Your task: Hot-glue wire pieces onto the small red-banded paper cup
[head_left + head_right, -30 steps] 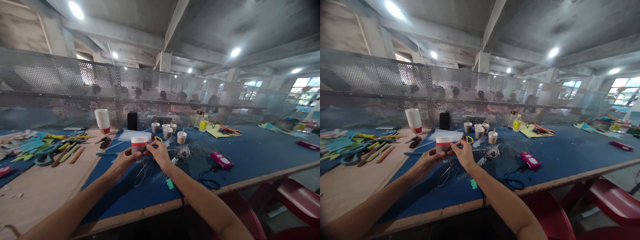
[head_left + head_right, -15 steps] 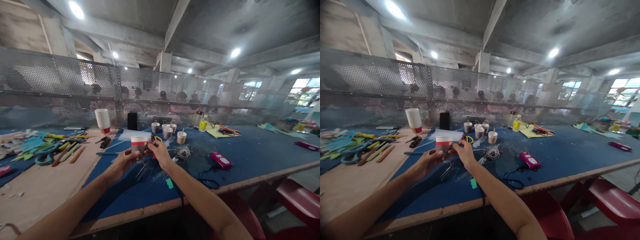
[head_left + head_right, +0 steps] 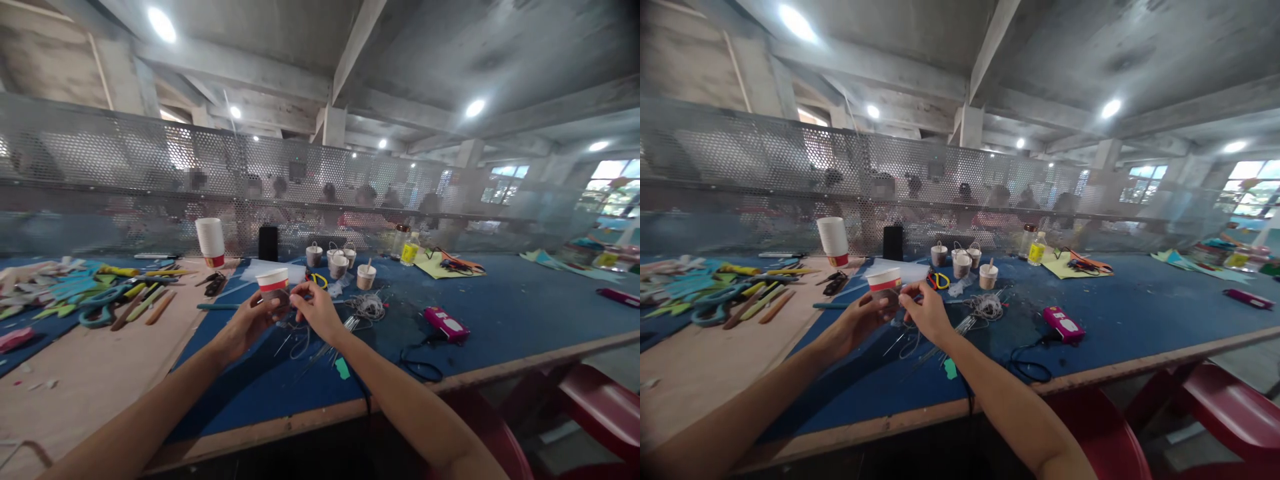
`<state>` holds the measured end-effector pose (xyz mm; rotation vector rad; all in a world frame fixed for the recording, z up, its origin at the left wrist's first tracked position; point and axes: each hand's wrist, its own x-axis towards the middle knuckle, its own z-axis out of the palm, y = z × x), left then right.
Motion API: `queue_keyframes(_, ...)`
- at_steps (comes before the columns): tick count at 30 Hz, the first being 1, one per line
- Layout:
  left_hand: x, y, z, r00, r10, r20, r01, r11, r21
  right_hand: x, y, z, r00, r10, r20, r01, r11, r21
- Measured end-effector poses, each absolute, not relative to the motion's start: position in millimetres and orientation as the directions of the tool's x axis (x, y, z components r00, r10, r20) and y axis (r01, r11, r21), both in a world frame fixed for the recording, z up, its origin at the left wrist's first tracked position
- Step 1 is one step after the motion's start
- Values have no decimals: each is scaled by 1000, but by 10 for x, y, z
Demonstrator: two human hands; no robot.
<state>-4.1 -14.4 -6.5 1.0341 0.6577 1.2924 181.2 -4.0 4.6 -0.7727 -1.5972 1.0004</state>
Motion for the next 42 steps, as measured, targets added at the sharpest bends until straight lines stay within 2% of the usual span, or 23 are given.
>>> queue_keyframes(4, -65, -108, -88, 173, 975, 138, -484, -38, 874, 1807, -76, 6, -333, 813, 478, 123, 540, -833)
queue_keyframes(10, -83, -116, -50, 193, 976, 104, -525, 13, 851, 1802, -52, -76, -401, 707, 583, 365, 707, -606)
queue_keyframes(19, -105, -118, -7, 228, 973, 34, -598, 112, 794, 1804, -117, -104, -496, 634, 594, 476, 770, -425)
queue_keyframes(22, -130, -115, 18, 191, 981, 16, -616, 107, 781, 1847, -100, -10, -448, 585, 676, 474, 796, -375)
queue_keyframes(24, -143, -116, 37, 162, 987, 6, -616, 96, 782, 1929, -51, 110, -347, 614, 709, 536, 750, -387)
queue_keyframes(27, -149, -128, 63, 120, 992, -32, -605, 98, 790, 2109, 62, 277, -238, 790, 565, 736, 526, -425)
queue_keyframes(30, -144, -143, 79, 89, 995, -48, -609, 93, 787, 2268, 167, 287, -248, 927, 283, 908, 324, -267)
queue_keyframes(32, -138, -154, 86, 89, 995, -33, -609, 81, 789, 2329, 218, 198, -233, 957, 175, 950, 263, -168)
queue_keyframes(35, -127, -172, 99, 120, 993, -7, -612, 79, 787, 2360, 278, 29, -234, 969, 74, 963, 241, -118)
queue_keyframes(38, -122, -188, 111, 130, 991, -7, -624, 87, 777, 2369, 336, -82, -248, 968, 27, 956, 249, -154)
queue_keyframes(42, -138, -190, 106, 117, 993, -16, -638, 88, 765, 2432, 417, -120, -207, 978, 34, 936, 208, -285)
